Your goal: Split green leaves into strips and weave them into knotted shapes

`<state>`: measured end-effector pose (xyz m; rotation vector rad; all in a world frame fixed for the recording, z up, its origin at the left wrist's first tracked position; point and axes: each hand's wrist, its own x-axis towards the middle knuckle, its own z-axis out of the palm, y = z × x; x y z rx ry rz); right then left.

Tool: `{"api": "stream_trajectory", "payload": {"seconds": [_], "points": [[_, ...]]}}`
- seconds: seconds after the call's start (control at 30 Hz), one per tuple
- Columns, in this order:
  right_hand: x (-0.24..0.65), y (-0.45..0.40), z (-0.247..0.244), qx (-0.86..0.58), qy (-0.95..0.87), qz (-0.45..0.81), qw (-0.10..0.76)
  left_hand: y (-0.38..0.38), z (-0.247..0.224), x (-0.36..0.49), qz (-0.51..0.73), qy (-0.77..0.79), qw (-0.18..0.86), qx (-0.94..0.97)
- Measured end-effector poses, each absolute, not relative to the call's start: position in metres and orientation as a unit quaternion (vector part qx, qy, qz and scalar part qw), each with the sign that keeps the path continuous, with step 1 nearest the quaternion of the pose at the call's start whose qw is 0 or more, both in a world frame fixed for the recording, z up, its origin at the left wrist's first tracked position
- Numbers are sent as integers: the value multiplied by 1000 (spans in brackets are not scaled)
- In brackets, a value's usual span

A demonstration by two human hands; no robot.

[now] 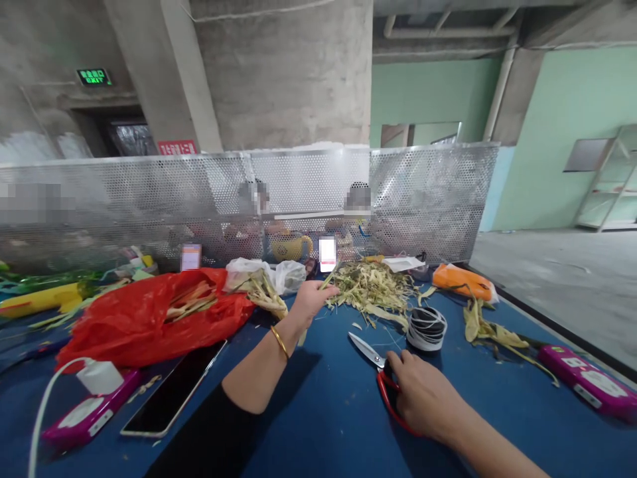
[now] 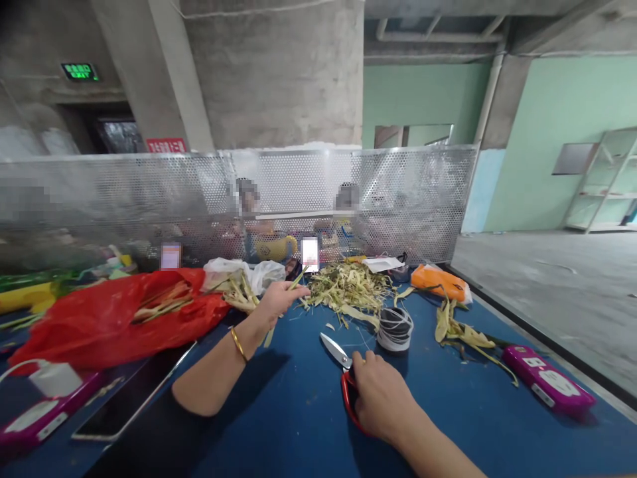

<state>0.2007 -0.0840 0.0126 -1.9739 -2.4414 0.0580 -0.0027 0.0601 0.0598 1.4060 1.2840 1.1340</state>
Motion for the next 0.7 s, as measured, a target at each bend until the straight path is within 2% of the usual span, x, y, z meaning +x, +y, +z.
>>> {"api": "stream_trajectory", "payload": {"seconds": [0.13,0.2,0.27,0.33,0.43,0.5,0.57,0.7], "points": [[201,-72,12,-639,-768,41,-2,75,60,-5,472,523,430,565],[204,-68,12,-644,-760,78,34,82,61,-10,479,522,424,563],[208,-65,12,-642,-740,165,115,89,62,-15,488,519,419,562],[209,-61,14,-618,-682,318,226,97,64,-19,499,513,414,562],[199,-50,25,-509,-556,524,397,110,67,-19,514,501,406,565],[184,-37,38,-417,-493,584,491,119,67,-17,523,494,402,566],[166,-21,55,-353,-429,626,548,125,66,-14,532,489,399,565],[134,12,80,-274,-338,713,550,133,62,-17,542,486,397,558]]}}
